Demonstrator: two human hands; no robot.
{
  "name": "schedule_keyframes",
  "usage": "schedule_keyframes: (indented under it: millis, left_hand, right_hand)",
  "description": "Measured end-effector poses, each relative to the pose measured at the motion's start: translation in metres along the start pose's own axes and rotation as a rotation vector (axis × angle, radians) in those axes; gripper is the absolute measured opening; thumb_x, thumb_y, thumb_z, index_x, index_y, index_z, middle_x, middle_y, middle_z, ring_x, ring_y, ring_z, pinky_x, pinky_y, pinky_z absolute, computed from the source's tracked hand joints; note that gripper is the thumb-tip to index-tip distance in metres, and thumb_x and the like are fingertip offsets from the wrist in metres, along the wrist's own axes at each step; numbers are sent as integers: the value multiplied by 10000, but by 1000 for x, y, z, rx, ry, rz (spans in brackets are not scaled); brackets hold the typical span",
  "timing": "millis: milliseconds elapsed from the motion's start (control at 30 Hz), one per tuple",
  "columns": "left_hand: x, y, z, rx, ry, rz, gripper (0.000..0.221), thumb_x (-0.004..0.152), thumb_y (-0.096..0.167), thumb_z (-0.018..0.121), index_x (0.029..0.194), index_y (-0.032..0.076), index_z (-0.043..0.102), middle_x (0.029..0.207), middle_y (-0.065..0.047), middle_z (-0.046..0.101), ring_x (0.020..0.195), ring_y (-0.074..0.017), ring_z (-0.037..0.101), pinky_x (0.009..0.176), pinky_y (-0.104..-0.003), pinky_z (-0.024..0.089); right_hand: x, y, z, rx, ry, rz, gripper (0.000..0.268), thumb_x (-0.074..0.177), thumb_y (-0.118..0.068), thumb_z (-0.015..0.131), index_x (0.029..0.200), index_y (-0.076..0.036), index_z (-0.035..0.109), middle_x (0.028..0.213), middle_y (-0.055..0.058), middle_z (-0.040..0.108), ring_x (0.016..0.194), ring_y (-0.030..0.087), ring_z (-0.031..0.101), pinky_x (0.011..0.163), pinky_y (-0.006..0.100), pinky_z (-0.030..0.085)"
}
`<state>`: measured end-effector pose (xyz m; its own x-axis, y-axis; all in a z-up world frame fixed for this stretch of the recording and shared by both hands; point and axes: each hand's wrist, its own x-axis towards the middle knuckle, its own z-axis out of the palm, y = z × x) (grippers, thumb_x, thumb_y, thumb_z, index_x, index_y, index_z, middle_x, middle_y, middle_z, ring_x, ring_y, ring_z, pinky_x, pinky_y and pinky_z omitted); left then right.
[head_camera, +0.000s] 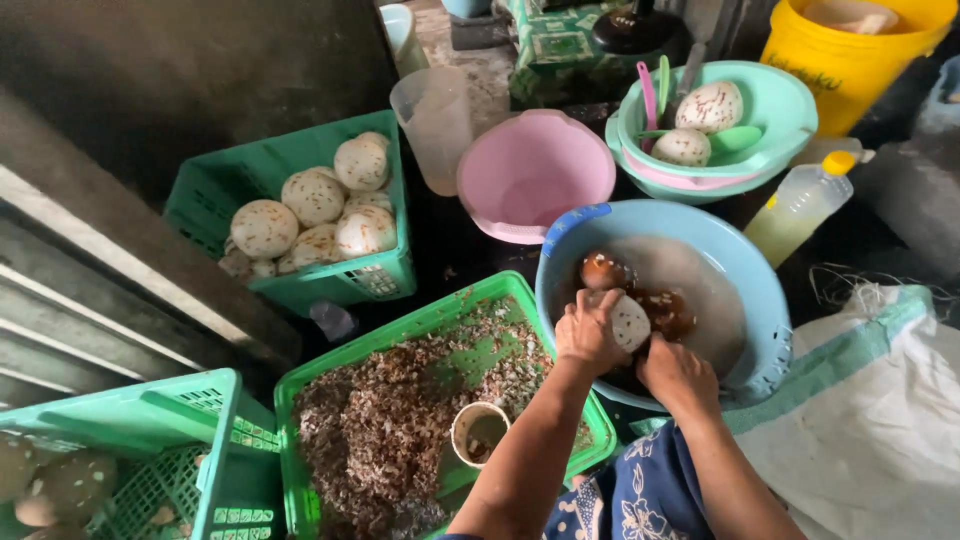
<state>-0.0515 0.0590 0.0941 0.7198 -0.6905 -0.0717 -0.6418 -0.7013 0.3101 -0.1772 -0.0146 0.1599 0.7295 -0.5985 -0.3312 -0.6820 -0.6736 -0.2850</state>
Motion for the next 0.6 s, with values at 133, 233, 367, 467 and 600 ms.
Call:
schedule_keyframes:
  millis: [133,233,367,467,600]
  left_hand:
    - [-25,-7,-37,-696,325,-66,1060,467,366,915,1406,346,423,1307,-107,526,1166,-400,627,1023,-476,531]
    - [-46,-15,-76,-1266,584,-250,1071,432,308,980,1389,199,511,1241,-153,573,1172,-367,588,1015,-471,514]
    - [-50,-76,-114,-1699,867,-649,912,612,371,979,1373,178,514,1261,-183,517,1060,-344,567,749,-564,580]
    - [-50,-135,-180,-1785,1227,-497,759,540,238,862,1226,12,627,1066,-133,705,879,-242,683,612,-363,583]
    - [-62,-191,-266,-1947,1143,-616,870,546,402,777,1354,301,469,1365,-35,575,1097,-242,591,603,-302,475]
  right_hand:
    - [2,10,3,81,-15,52,496,958,-427,431,1252,-137,705,1210,178,744,1184,408,654,1034,531,509]
    - [8,13,8,48,-17,92,520,977,-483,393,1287,-209,709,1256,119,749,1209,354,664,1053,494,508]
    - [1,13,11,47,9,98,497,974,-496,394,1217,-260,757,1239,86,770,1198,334,683,1046,459,519]
    - [-13,6,3,84,89,35,290,976,-286,492,872,-138,717,998,117,780,867,351,700,755,440,473]
    - [-15,2,0,82,105,50,287,955,-296,473,900,-140,708,1095,140,759,976,423,685,800,478,507]
